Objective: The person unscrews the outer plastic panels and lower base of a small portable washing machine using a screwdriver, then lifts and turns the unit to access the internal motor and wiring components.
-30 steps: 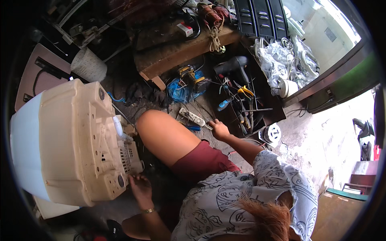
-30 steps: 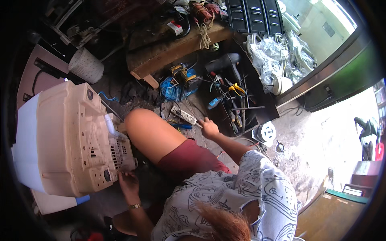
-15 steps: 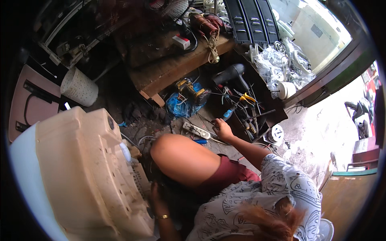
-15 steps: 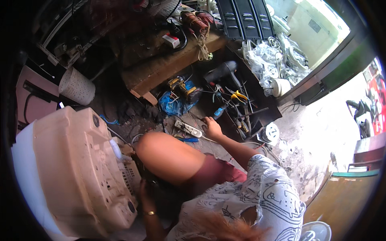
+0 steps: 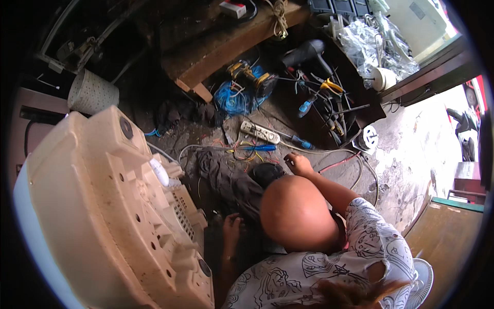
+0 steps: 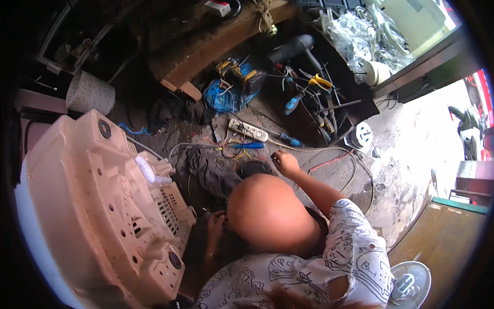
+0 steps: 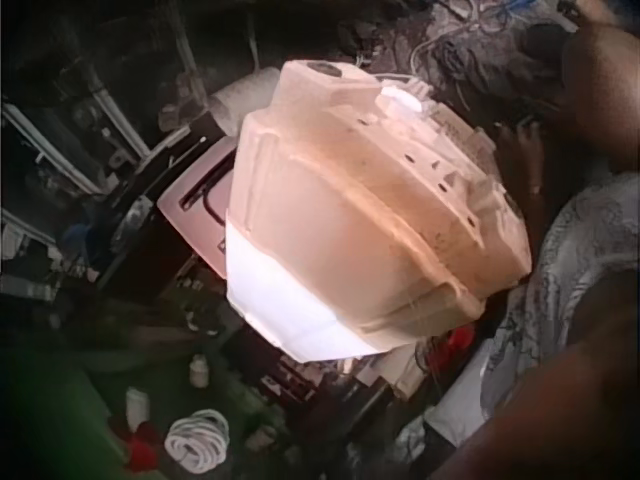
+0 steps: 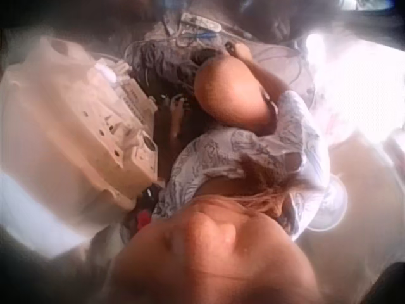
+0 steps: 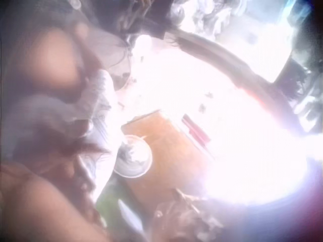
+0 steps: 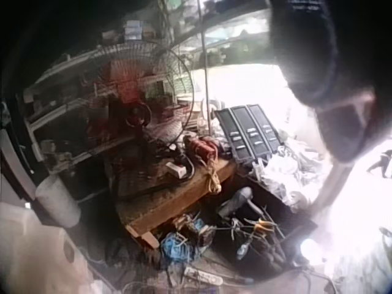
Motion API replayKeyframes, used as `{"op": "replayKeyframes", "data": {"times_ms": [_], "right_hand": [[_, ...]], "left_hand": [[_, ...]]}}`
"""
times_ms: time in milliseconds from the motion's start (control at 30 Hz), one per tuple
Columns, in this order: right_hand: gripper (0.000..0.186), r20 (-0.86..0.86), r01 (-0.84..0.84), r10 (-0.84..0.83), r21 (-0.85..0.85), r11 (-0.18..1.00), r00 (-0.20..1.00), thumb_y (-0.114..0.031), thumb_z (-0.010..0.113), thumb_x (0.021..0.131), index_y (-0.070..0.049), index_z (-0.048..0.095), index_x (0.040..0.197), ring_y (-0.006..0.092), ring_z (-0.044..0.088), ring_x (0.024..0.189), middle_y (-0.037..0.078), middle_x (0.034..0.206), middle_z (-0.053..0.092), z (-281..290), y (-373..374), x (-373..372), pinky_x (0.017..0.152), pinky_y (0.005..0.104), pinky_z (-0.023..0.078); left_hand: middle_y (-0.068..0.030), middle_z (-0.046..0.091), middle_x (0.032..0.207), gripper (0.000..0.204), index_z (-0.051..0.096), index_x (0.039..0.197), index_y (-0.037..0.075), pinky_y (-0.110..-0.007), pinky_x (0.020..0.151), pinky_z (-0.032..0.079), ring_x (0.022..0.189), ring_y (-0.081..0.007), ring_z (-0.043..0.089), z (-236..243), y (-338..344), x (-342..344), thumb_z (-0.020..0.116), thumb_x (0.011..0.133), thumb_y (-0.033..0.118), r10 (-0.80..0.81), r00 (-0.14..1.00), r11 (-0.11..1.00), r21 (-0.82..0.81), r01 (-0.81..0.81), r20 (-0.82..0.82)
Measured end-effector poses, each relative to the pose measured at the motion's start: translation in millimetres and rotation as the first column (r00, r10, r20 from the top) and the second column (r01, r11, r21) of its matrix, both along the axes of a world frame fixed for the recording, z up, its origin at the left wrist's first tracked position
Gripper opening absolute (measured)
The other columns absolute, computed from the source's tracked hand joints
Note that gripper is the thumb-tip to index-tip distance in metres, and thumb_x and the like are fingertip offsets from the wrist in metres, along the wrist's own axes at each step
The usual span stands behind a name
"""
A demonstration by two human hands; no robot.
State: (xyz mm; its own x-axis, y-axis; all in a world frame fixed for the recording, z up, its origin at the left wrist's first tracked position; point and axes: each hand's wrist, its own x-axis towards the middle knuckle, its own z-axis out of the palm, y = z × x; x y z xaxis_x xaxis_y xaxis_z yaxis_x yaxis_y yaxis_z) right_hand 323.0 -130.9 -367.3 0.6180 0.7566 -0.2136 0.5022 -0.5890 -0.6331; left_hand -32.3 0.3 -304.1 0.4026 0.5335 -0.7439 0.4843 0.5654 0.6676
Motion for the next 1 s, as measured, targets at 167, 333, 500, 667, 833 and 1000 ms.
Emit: {"op": "replayKeyframes", "data": {"times_ms": [167,333,500,667,833,1000], "right_hand": [[0.019,0.346,-0.260,0.194,0.158,0.952,0.918,-0.012,0.055,0.081,-0.010,0.063,0.098,0.0321,0.054,0.094,0.010,0.096,0.058,3,27,10,0.078,0.0416,0.048],[0.027,0.472,-0.314,0.322,-0.098,0.944,0.820,-0.017,0.055,0.081,-0.012,0.059,0.107,0.0269,0.054,0.100,0.008,0.107,0.054,-52,62,16,0.076,0.0414,0.049],[0.021,0.508,-0.379,0.377,-0.105,0.920,0.775,-0.021,0.053,0.083,-0.013,0.062,0.101,0.0284,0.057,0.095,0.011,0.105,0.054,-51,82,11,0.075,0.0427,0.049],[0.027,0.214,-0.314,0.335,-0.126,0.941,0.918,-0.026,0.060,0.079,-0.005,0.061,0.096,0.0326,0.058,0.098,0.015,0.108,0.057,-35,71,24,0.077,0.0456,0.049],[0.039,-0.123,-0.326,0.305,-0.231,0.917,0.944,-0.040,0.062,0.077,-0.006,0.063,0.097,0.0343,0.066,0.085,0.019,0.088,0.067,39,22,72,0.076,0.0461,0.051],[0.036,-0.290,-0.206,0.169,-0.103,0.973,0.942,-0.043,0.067,0.077,-0.013,0.070,0.097,0.0333,0.066,0.078,0.015,0.081,0.069,71,-53,126,0.070,0.0432,0.052]], "left_hand": [[-0.0033,0.062,0.091,0.021,0.054,0.113,0.008,-0.028,0.060,0.053,0.071,-0.0108,0.059,4,-24,1,0.054,0.093,0.015,0.021,0.999,1.000,-0.005,-0.021,-0.030],[-0.0016,0.062,0.086,0.017,0.058,0.108,0.008,-0.024,0.057,0.050,0.069,-0.0082,0.057,3,-11,43,0.055,0.094,0.017,0.108,0.994,0.991,0.075,-0.108,-0.005],[0.0008,0.059,0.077,0.014,0.060,0.102,0.006,-0.022,0.052,0.044,0.062,-0.0054,0.052,44,16,158,0.056,0.094,0.018,0.211,0.963,0.900,0.351,-0.258,0.166],[0.0038,0.054,0.075,0.011,0.060,0.099,0.007,-0.019,0.048,0.042,0.059,-0.0026,0.047,81,108,312,0.060,0.092,0.015,0.151,0.876,0.642,0.629,-0.439,0.458],[-0.0023,0.065,0.087,0.016,0.063,0.097,0.002,-0.023,0.057,0.047,0.070,-0.0079,0.059,114,261,412,0.064,0.088,0.014,-0.018,0.915,0.154,0.905,-0.396,0.404],[-0.0139,0.068,0.087,0.013,0.069,0.087,0.003,-0.038,0.074,0.049,0.083,-0.0304,0.064,165,346,514,0.066,0.081,0.014,-0.179,0.984,-0.113,0.993,-0.023,0.003]]}}
